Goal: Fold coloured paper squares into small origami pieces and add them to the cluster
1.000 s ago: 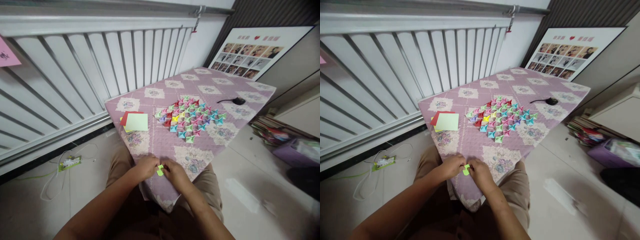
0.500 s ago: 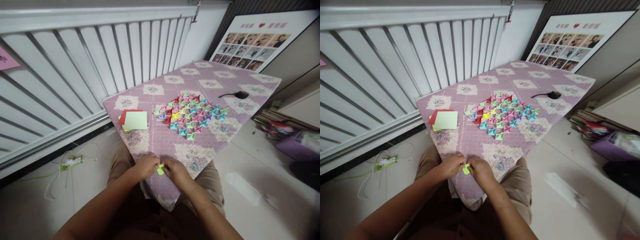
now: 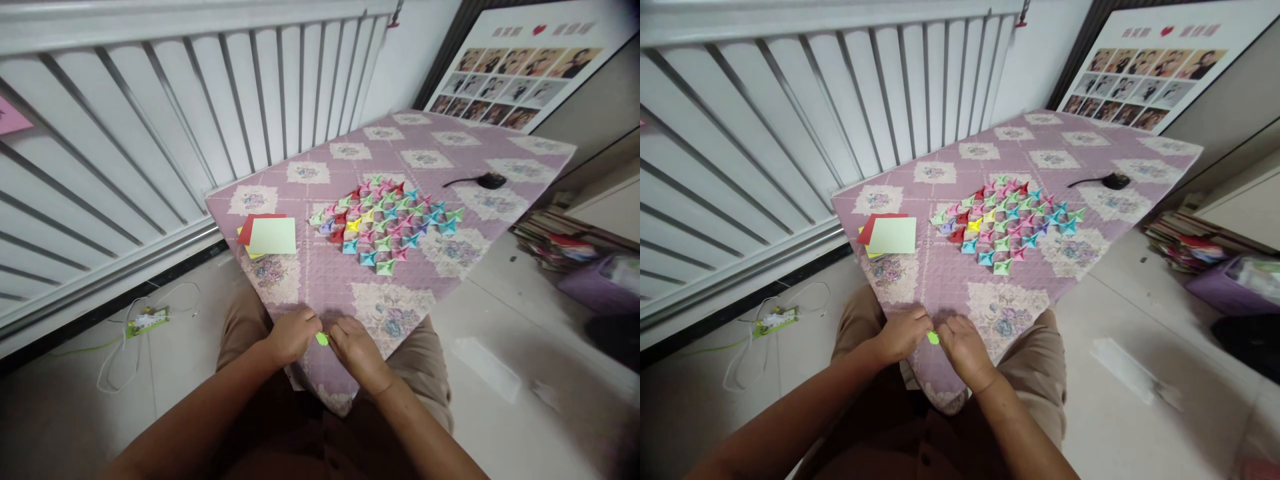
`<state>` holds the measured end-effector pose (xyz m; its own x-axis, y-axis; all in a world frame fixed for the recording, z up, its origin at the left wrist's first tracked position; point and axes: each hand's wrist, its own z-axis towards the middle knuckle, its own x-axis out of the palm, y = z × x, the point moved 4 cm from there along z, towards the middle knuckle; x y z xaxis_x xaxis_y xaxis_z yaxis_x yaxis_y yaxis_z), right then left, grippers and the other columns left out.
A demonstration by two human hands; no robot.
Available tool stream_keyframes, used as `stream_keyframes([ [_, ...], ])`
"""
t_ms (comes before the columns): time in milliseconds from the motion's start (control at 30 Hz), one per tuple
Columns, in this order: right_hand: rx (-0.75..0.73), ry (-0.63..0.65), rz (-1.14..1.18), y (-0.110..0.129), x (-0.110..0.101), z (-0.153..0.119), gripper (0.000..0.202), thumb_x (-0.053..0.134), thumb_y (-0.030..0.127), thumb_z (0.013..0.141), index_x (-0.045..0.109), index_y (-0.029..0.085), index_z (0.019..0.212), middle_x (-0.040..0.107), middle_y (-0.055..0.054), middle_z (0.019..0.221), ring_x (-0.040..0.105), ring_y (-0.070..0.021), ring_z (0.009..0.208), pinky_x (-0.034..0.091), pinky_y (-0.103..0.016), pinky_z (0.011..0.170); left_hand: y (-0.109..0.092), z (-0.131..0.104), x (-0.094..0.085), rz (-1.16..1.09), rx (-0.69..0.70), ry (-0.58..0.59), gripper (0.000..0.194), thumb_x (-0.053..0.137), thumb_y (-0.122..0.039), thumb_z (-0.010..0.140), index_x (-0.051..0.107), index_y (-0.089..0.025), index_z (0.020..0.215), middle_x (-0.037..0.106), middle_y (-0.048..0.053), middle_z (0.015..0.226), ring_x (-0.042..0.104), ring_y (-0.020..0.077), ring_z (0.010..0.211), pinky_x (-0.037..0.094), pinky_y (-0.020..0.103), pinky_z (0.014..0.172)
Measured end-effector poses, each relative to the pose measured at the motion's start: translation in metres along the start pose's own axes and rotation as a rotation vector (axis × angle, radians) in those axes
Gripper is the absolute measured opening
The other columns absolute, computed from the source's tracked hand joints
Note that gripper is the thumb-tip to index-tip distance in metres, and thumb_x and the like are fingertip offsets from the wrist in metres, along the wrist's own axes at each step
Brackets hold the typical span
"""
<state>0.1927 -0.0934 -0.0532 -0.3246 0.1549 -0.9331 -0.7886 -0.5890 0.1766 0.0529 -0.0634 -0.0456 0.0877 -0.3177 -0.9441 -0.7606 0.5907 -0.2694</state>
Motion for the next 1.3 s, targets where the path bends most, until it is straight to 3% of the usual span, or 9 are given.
stream_keyframes([
  [400,-0.061,0.015,0.083,0.003,-0.005,-0.006,0.020,0.046,0.018,0.093,0.063,0.018,0.081,0.054,-0.004,0.076,0.047,-0.0182,0.075,0.042,-0.032,0.070,-0.001,-0.008,0.015,0.123,0.081,-0.051,0.023,0.040,-0.026,0.096,0.062,-0.019,0.092,0.057,0.005,0.098,0.050,0.0194,0.090,0.042,0.030,0.078],
  [567,-0.066,0.008,0.107,0.004,-0.007,-0.009,0.018,0.046,0.017,0.093,0.065,0.017,0.096,0.057,-0.006,0.080,0.050,-0.0192,0.080,0.045,-0.034,0.075,-0.001,-0.011,0.014,0.099,0.080,-0.037,0.024,0.040,-0.027,0.096,0.063,-0.021,0.097,0.059,0.004,0.100,0.051,0.0188,0.092,0.042,0.030,0.080],
  [933,-0.036,0.023,0.119,0.007,-0.005,-0.013,0.016,0.049,0.014,0.091,0.064,0.016,0.098,0.060,-0.006,0.085,0.051,-0.0195,0.083,0.047,-0.035,0.078,-0.004,-0.021,0.013,0.135,0.127,-0.039,0.030,0.031,-0.027,0.099,0.060,-0.021,0.108,0.060,0.006,0.104,0.052,0.0196,0.091,0.043,0.032,0.078],
  [1167,0.030,-0.011,0.157,0.006,-0.003,-0.015,0.018,0.048,0.014,0.090,0.063,0.017,0.100,0.060,-0.007,0.085,0.052,-0.0199,0.083,0.049,-0.035,0.078,-0.005,-0.028,0.009,0.132,0.195,-0.059,0.034,0.034,-0.026,0.098,0.048,-0.024,0.129,0.060,0.008,0.109,0.052,0.0216,0.093,0.043,0.034,0.077],
  [1300,0.043,-0.012,0.180,0.005,-0.003,-0.016,0.019,0.047,0.014,0.091,0.063,0.018,0.102,0.060,-0.007,0.087,0.053,-0.0202,0.085,0.049,-0.035,0.079,-0.007,-0.030,0.007,0.153,0.209,-0.048,0.034,0.031,-0.026,0.099,0.048,-0.025,0.128,0.059,0.008,0.109,0.052,0.0223,0.091,0.041,0.035,0.075],
])
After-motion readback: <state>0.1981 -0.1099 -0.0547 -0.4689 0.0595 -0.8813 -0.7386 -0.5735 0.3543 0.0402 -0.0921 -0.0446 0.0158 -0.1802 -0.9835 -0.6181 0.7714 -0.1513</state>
